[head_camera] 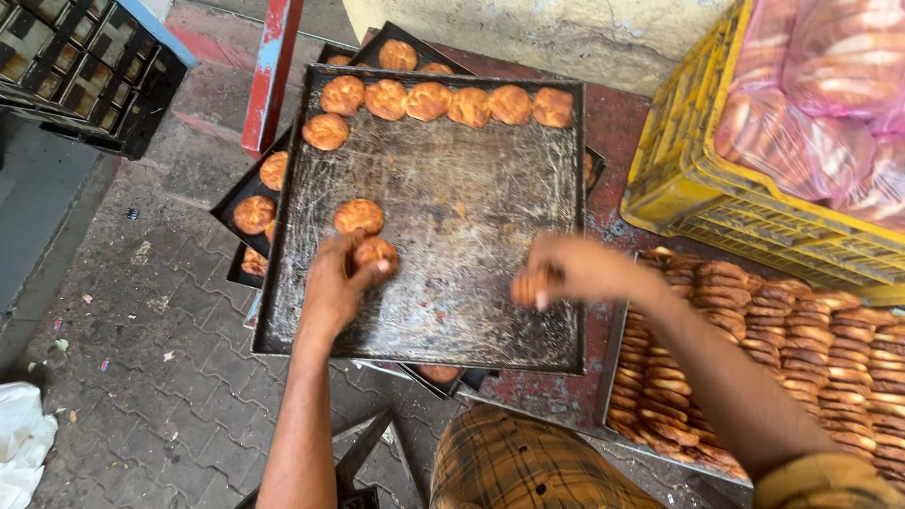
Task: The person organizes baked items on trays by moving individual pieces from a large cooling tray into smaller stacks or rows on other trays by hand.
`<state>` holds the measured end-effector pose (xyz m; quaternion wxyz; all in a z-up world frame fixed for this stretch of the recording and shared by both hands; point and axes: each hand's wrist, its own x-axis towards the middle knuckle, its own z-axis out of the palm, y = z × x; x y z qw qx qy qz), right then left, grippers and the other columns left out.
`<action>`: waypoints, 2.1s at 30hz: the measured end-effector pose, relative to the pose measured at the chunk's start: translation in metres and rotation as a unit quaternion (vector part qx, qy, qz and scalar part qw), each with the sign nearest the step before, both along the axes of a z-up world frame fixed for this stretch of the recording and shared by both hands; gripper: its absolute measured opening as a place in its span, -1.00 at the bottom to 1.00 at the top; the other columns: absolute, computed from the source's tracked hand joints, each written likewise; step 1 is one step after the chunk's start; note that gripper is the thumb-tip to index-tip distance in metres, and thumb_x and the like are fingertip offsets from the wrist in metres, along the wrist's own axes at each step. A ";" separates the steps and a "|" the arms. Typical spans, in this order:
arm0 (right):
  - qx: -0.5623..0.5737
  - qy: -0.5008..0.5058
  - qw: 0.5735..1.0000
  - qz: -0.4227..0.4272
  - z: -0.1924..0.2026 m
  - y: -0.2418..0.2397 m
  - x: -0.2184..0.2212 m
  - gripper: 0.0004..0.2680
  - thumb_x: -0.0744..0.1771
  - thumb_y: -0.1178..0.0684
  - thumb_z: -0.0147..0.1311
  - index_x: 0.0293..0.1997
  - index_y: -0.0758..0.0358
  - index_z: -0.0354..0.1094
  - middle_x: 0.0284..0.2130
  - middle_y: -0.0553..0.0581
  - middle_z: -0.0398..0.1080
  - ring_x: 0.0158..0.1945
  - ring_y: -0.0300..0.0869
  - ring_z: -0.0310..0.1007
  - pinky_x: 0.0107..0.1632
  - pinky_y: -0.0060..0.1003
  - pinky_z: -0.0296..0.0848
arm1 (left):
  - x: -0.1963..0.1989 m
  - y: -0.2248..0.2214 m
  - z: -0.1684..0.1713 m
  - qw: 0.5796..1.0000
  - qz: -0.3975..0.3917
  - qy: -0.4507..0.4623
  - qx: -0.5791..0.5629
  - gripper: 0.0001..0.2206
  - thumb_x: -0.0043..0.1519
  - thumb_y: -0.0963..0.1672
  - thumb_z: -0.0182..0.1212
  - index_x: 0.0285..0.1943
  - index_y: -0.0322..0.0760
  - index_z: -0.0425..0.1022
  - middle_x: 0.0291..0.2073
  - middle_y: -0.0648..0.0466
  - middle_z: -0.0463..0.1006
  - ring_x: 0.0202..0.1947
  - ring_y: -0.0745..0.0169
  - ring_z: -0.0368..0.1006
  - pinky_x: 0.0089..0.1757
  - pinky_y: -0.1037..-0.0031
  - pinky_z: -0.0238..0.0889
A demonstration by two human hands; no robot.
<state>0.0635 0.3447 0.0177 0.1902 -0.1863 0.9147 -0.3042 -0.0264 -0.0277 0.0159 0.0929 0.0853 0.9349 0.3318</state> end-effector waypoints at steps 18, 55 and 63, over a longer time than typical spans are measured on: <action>0.064 0.040 0.932 -0.356 -0.051 0.048 -0.245 -0.41 0.05 0.03 0.62 0.05 0.36 0.29 -0.22 0.20 0.48 -0.15 -0.03 0.53 -0.01 -0.13 0.52 | -0.059 0.008 0.002 0.995 -0.095 -0.013 0.032 -0.43 0.13 -0.15 0.43 0.32 -0.41 0.34 0.23 -0.14 0.22 0.08 -0.05 0.37 0.10 0.25 0.37; -0.048 -0.145 0.942 -0.299 0.020 0.008 -0.212 -0.47 0.03 0.07 0.49 0.06 0.31 0.43 -0.05 0.20 0.55 0.12 -0.08 0.57 0.34 -0.12 0.41 | -0.227 0.019 -0.007 0.977 -0.138 -0.017 -0.162 -0.34 0.27 0.05 0.29 0.53 -0.08 0.14 0.49 -0.19 0.06 0.37 -0.43 0.09 0.28 0.02 0.07; -0.010 -0.045 0.949 -0.313 -0.030 -0.041 -0.257 -0.36 0.04 -0.07 0.64 0.13 0.38 0.42 0.02 0.24 0.26 0.06 -0.02 0.38 0.24 -0.03 0.48 | -0.205 0.030 -0.001 0.982 -0.114 -0.052 -0.142 -0.31 0.15 0.03 0.39 0.49 -0.02 0.23 0.42 -0.26 0.08 0.39 -0.29 0.06 0.33 0.04 0.02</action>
